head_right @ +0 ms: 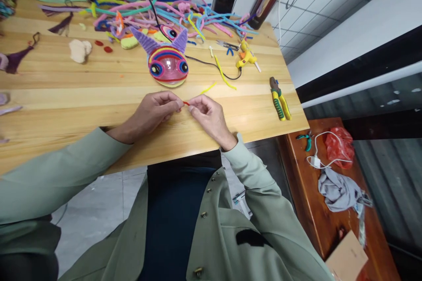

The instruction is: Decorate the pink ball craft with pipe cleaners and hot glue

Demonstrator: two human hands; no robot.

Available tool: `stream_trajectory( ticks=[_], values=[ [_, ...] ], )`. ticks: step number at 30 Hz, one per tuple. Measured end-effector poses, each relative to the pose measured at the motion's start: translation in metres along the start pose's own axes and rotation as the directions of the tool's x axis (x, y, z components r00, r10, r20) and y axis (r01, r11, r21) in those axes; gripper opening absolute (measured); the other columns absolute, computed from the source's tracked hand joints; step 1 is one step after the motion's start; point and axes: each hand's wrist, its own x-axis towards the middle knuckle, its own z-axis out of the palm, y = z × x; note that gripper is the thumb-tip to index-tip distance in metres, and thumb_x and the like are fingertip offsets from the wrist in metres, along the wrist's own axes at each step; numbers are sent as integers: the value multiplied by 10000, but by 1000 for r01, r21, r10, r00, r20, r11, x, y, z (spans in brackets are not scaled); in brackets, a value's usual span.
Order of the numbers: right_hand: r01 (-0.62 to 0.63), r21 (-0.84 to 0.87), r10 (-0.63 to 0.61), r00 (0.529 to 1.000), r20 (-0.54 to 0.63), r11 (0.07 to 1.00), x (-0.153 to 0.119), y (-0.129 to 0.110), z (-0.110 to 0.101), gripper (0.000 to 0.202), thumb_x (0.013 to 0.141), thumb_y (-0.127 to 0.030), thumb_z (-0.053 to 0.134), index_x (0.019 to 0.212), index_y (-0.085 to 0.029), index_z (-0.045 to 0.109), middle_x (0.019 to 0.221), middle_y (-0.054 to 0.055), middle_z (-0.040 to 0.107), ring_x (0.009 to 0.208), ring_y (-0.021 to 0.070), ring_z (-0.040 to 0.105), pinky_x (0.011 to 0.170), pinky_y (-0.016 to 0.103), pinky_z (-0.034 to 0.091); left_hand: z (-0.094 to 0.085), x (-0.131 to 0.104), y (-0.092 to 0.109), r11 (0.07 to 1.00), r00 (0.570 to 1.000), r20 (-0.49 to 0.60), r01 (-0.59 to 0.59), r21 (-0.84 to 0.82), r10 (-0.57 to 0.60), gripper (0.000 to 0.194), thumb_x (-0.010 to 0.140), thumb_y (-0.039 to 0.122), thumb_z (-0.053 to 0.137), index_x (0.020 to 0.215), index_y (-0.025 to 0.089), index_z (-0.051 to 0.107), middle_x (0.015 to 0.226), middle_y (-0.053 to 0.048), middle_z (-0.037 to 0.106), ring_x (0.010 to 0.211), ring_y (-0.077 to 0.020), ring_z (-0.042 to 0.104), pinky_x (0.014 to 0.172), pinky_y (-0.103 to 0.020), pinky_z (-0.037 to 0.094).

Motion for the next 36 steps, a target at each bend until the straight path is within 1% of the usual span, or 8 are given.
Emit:
stream_trajectory(
  ticks=[5, 11, 14, 19, 24, 28, 32, 36],
  values=[
    [159, -196, -161, 987, 2, 968, -1, -2, 1, 141, 970, -381, 813, 900, -261, 792, 881, 13, 718, 832, 193, 653, 783, 358, 533, 1, 0, 0, 1000, 1000, -6, 1, -15, -1, 158, 807, 349, 758, 750, 202, 753, 610, 19, 601, 648, -141, 513, 589, -286, 348],
    [76, -93, -77, 997, -4, 993, 1, 0, -4, 250, 999, -505, 839, 1053, -261, 824, 1020, 27, 797, 874, 189, 684, 824, 365, 551, 1, 1, 1, 1000, 1000, -13, 3, -15, -3, 197, 825, 380, 779, 743, 204, 741, 601, 27, 584, 606, -127, 462, 570, -289, 327],
    [45, -73, -46, 999, -1, 996, 3, 2, -5, 313, 1003, -567, 847, 1056, -259, 830, 1018, 25, 811, 869, 187, 675, 822, 365, 542, 0, 1, -1, 1000, 1000, -1, 19, -21, -19, 229, 843, 404, 801, 757, 203, 733, 614, 29, 581, 573, -113, 419, 554, -287, 307],
    [31, -58, -31, 999, 10, 998, 4, 3, -4, 318, 1025, -569, 842, 989, -254, 813, 976, 23, 789, 849, 188, 665, 845, 380, 533, -4, 3, -4, 996, 994, 104, 46, -80, -37, 269, 919, 435, 792, 803, 197, 747, 625, 19, 564, 553, -113, 410, 534, -289, 283],
    [34, -83, -35, 999, -7, 996, 3, 0, -4, 429, 1038, -691, 815, 980, -269, 771, 972, 22, 759, 856, 195, 635, 845, 383, 526, -9, 5, -3, 983, 976, 209, 102, -156, -68, 310, 944, 462, 834, 816, 190, 756, 676, -2, 620, 552, -103, 439, 517, -280, 290],
    [104, -141, -104, 995, 2, 985, 3, -4, -3, 447, 1075, -708, 757, 984, -270, 761, 1006, 33, 754, 897, 205, 652, 854, 386, 530, -8, 5, 2, 972, 955, 279, 157, -175, -104, 396, 922, 547, 896, 814, 193, 755, 648, -1, 604, 534, -103, 432, 496, -278, 291],
    [183, -204, -182, 983, 21, 962, 3, -5, -3, 393, 1112, -640, 726, 991, -269, 770, 1005, 37, 738, 910, 210, 644, 851, 387, 532, -7, 4, 2, 958, 934, 336, 198, -206, -120, 510, 895, 660, 938, 818, 198, 738, 716, -26, 653, 528, -96, 425, 488, -274, 290],
    [259, -239, -250, 966, 67, 936, 6, -5, -9, 362, 1135, -604, 706, 1004, -275, 783, 1021, 48, 716, 958, 226, 640, 878, 399, 547, -6, 2, -1, 951, 902, 411, 233, -205, -133, 582, 877, 731, 952, 790, 198, 735, 701, -30, 619, 545, -102, 442, 506, -269, 306]
  ],
)
